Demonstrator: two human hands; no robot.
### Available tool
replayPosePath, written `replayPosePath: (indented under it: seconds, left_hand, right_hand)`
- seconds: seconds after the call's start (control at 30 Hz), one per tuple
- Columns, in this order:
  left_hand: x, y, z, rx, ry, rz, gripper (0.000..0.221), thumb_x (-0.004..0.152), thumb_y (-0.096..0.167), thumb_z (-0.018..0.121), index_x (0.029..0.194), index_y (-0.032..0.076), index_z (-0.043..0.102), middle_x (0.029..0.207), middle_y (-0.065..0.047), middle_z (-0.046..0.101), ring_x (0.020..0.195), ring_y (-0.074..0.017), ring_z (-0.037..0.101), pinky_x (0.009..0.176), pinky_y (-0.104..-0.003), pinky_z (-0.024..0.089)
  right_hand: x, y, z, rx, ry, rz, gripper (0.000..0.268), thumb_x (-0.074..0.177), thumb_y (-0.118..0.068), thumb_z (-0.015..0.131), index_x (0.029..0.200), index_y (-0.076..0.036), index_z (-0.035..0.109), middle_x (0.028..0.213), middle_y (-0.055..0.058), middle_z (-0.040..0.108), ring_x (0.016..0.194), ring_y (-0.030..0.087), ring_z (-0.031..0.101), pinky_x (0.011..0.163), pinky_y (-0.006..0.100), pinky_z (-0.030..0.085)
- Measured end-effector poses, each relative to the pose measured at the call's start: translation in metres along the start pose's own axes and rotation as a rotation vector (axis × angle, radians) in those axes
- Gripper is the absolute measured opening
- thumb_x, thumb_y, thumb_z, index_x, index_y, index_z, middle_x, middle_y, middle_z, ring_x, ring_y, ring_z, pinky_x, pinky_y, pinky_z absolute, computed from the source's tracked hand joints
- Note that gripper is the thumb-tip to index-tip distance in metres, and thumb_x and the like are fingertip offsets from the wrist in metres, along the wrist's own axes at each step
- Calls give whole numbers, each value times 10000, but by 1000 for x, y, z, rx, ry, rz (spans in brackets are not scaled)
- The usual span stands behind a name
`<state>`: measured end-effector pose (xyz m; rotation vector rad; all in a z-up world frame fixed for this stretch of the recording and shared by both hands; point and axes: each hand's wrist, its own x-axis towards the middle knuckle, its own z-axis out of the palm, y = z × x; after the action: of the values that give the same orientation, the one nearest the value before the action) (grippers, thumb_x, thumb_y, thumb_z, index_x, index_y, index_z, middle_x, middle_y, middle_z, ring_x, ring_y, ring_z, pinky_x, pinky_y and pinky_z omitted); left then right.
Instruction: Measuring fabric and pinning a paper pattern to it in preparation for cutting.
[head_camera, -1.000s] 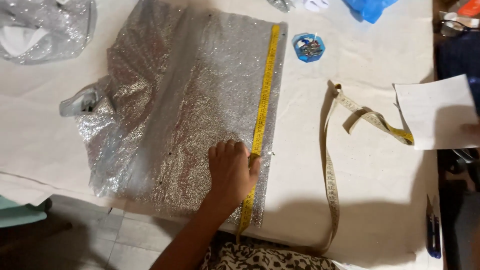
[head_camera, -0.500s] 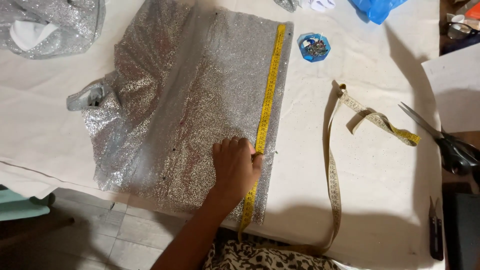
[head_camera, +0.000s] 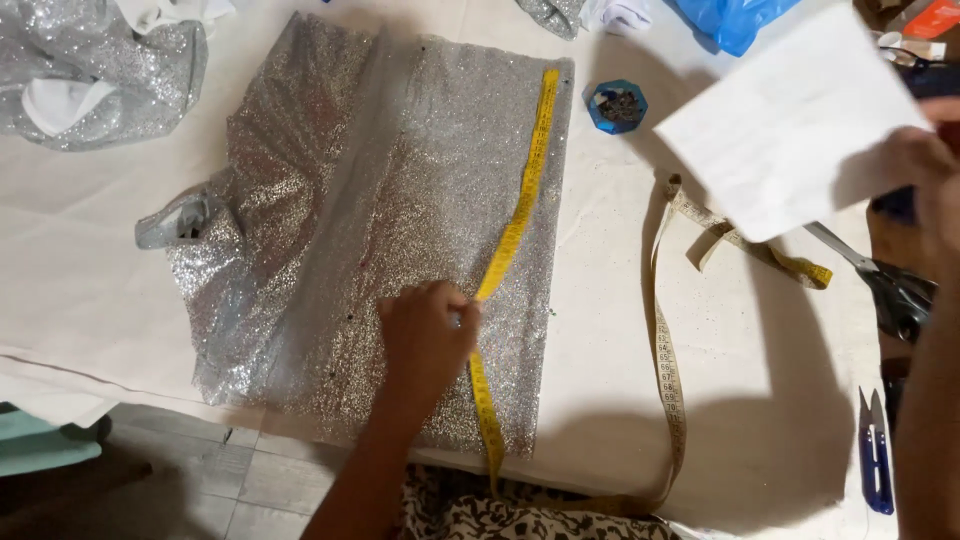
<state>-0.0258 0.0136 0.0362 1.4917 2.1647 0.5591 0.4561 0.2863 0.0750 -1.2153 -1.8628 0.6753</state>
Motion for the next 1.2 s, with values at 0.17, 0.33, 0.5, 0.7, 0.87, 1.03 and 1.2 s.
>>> replayPosePath:
  seconds: [0.17, 0.33, 0.5, 0.7, 0.87, 1.03, 1.2]
  left_hand:
    - [-5, -29, -45, -30, 95, -193, 221, 856, 398, 616, 836, 217, 741, 765, 72, 740, 710, -110, 652, 1021, -442, 327]
    - [-24, -43, -103, -111, 195, -533, 188, 868, 305, 652, 928, 129, 674, 803, -7, 706, 705, -144, 615, 666, -341, 473]
    - [-45, -146, -102, 262, 574, -358, 191, 953, 344, 651, 975, 157, 617, 762, -62, 702, 695, -335, 671, 638, -466, 498]
    - [-66, -170, -129, 484, 724, -272, 222, 1142, 192, 725, 1281, 36, 652, 940, -74, 730, 778, -304, 691, 675, -458, 526]
    - [-38, -229, -136, 763, 720, -381, 382, 995, 307, 747, 1297, 87, 666, 934, -9, 723, 768, -284, 734, 552, -437, 543]
    - [1, -152, -154, 302, 646, -395, 663, 746, -198, 617, 1381, -56, 491, 1141, -224, 535, 875, -279, 504, 470, -368, 467]
    - [49, -54, -69, 381, 323, 416, 439, 894, 211, 593, 1316, 97, 631, 1228, -196, 648, 1164, -398, 573, 1005, -512, 456]
  right_hand:
    - [21, -60, 109, 345, -117, 44, 242, 1096, -4, 643, 1259, -181, 623, 963, 45, 625, 749, 140, 615, 670, 260, 533]
    - [29, -104, 213, 268, -533, 146, 181, 996, -43, 623, 1155, -115, 671, 969, -4, 670, 842, 84, 569, 754, 221, 469]
    - [21, -133, 275, 255, -675, 203, 158, 985, -68, 603, 1124, -66, 677, 1014, 32, 711, 937, 119, 645, 862, 246, 510]
    - [18, -124, 306, 300, -712, 156, 147, 992, -79, 594, 1109, -76, 682, 1034, 11, 710, 941, 98, 638, 835, 239, 503]
    - [9, -145, 303, 176, -656, 132, 153, 994, -90, 579, 1093, -105, 694, 1052, 0, 707, 959, 105, 638, 847, 253, 494]
    - [1, -141, 309, 164, -554, 132, 149, 1001, -110, 588, 1106, -109, 694, 1019, 0, 700, 894, 85, 621, 790, 217, 480]
    - [-4, -138, 312, 206, -529, 115, 205, 972, -48, 590, 1148, -40, 694, 892, 102, 671, 755, 186, 575, 683, 307, 462]
